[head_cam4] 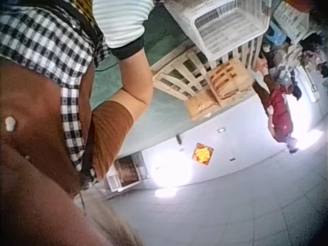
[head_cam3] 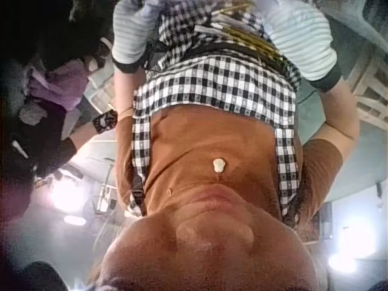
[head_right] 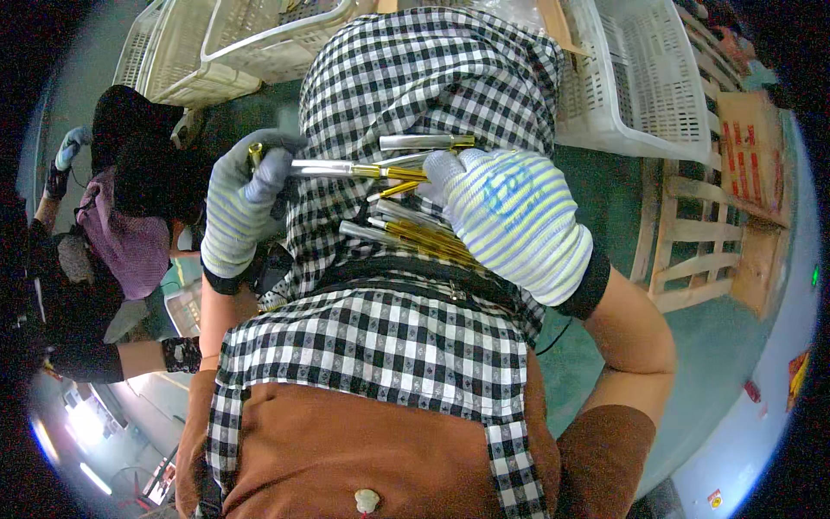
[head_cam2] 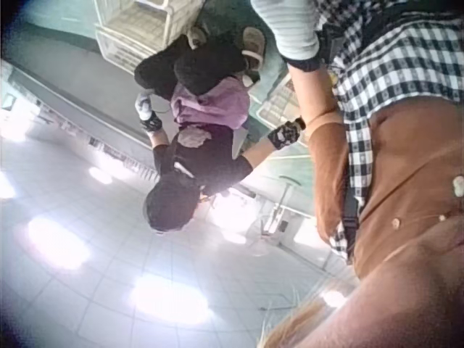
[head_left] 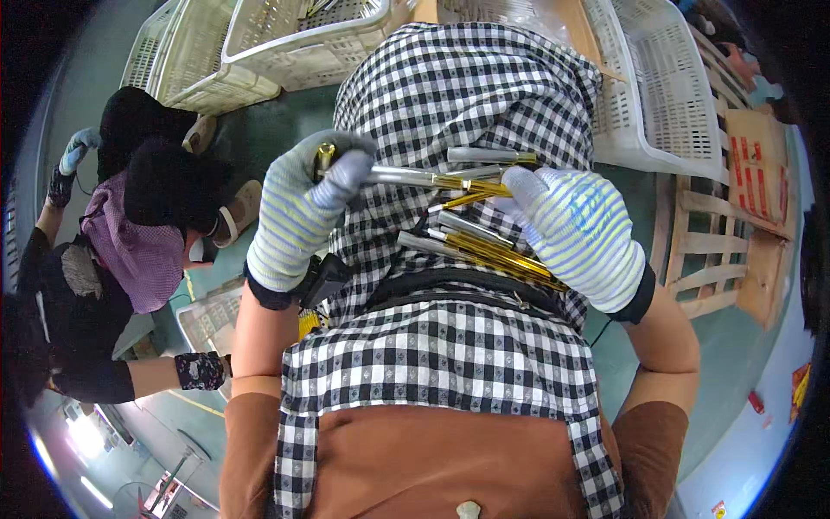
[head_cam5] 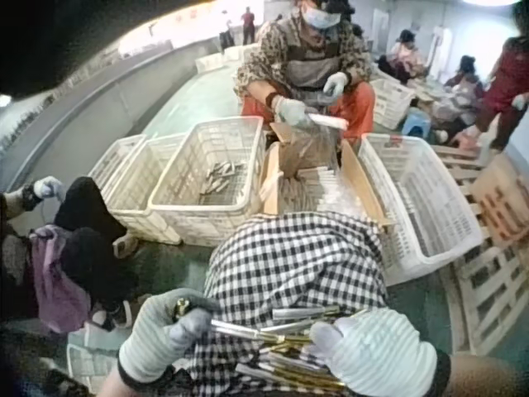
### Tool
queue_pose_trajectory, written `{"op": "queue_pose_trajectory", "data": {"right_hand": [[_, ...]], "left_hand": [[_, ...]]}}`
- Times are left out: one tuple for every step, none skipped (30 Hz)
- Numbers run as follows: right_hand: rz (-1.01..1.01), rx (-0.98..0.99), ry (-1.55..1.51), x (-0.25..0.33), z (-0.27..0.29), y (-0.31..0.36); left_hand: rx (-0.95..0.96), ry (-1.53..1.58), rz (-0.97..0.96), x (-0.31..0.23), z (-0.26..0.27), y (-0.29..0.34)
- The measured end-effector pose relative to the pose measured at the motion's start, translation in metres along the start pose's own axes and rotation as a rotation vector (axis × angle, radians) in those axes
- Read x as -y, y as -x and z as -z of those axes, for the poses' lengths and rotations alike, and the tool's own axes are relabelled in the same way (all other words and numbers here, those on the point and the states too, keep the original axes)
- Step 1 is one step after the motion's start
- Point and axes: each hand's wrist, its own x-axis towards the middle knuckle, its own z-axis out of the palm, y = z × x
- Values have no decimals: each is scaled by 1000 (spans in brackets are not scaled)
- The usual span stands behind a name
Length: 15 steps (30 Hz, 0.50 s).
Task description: Assembling small gold and white tubular components by hand in a factory setting.
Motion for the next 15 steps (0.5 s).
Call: {"op": "queue_pose_trajectory", "data": {"right_hand": [[-4, 0, -1, 0, -2, 0], [-24, 6, -48, 1, -3, -1], [-43, 12, -96, 1, -4, -2], [-41, -24, -89, 1, -5, -1], [-40, -23, -92, 2, -3, -1], [-38, 23, -76, 3, 1, -2], [-37, 69, -61, 4, 3, -3], [-35, 70, -63, 4, 5, -4], [5, 60, 7, 4, 5, -5], [45, 50, 76, 4, 6, -5], [42, 50, 76, 3, 6, -5], [39, 16, 32, 2, 5, -5], [36, -17, -12, 1, 3, -5], [33, -16, -13, 0, 1, -3], [7, -18, -47, -1, -3, -2]], "left_hand": [[-48, 86, -212, 3, -3, 2], [18, 67, -175, 0, 2, 3], [18, 66, -172, -1, 2, 3], [18, 90, -178, -1, 2, 4], [14, 115, -185, -1, 3, 6], [-28, 154, -141, -5, -1, 8], [-30, 154, -139, -5, -1, 7], [-62, 42, -104, -4, -1, 5], [-94, -69, -69, -2, -1, 2], [-106, -68, -47, 4, 0, -2], [-103, -69, -47, 4, 2, -2], [-106, -101, -65, 3, 4, -1], [-109, -133, -83, 2, 5, 0], [-77, -38, -119, -1, 3, 3], [-74, -38, -116, -1, 2, 6]]}}
